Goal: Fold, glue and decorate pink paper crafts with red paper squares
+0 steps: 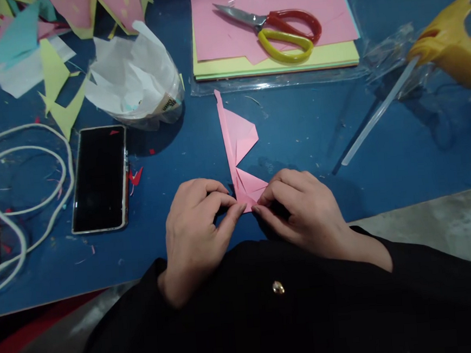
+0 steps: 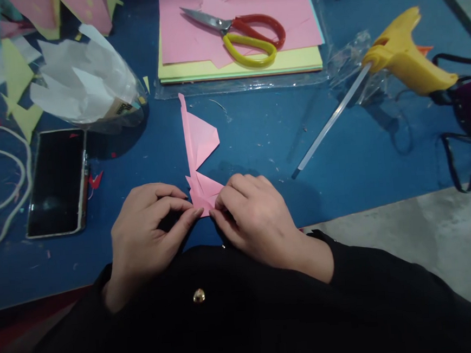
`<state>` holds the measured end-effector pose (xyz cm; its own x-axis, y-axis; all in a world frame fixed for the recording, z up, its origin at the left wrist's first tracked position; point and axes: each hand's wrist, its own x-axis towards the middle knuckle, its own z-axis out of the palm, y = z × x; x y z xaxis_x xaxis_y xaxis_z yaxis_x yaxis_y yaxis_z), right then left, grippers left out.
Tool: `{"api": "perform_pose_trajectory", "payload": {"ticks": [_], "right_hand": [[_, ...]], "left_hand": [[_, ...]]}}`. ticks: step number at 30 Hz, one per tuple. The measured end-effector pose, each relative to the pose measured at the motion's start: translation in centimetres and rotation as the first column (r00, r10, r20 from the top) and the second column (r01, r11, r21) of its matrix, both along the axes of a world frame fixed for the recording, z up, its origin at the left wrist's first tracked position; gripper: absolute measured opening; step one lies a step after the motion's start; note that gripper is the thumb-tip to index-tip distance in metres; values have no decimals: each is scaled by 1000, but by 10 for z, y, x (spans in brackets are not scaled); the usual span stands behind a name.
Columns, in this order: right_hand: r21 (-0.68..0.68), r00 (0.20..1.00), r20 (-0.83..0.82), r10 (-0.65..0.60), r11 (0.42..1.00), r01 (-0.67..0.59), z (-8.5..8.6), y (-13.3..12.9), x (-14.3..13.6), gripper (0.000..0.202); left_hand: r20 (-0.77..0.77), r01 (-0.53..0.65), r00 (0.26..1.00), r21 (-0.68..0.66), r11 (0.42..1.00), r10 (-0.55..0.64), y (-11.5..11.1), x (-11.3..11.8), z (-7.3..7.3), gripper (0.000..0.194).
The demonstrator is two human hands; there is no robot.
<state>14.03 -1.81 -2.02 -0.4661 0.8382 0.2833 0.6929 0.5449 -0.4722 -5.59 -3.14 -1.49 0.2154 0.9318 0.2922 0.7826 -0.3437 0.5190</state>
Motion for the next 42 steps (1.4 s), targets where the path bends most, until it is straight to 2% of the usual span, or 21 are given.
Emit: {"api": "perform_pose_trajectory", "payload": {"ticks": [10,16,24,29,34,37,40,42], "right_hand": [[-6,1000,22,0,1000,0,-1,1,0,19],[3,998,64,11,1000,-11,0,1,0,21],[-15,999,54,8,1000,-7,0,0,0,22],[-31,999,47,9,1000,-7,0,1,0,20],[-60,998,60,2,998,2,0,0,0,19],[-73,999,50,-3,997,6,1,0,-1,15],[-92,1000,9,-7,996,8,0,-1,0,6],[-74,1000,-22,-21,997,19,-1,-4,1,11]], "left_hand": [[-69,2,998,56,998,2,0,1,1,16],[-97,122,989,130,984,-109,-2,1,1,5],[-138,185,978,229,956,-156,-6,1,3,9],[-219,302,943,245,921,-251,-9,-8,2,17],[-424,450,842,213,867,-333,-14,-18,6,35],[-486,465,808,178,867,-333,-17,-20,8,41],[-478,458,809,145,877,-343,-19,-19,8,43],[-467,453,812,127,882,-350,-19,-19,8,44]]}}
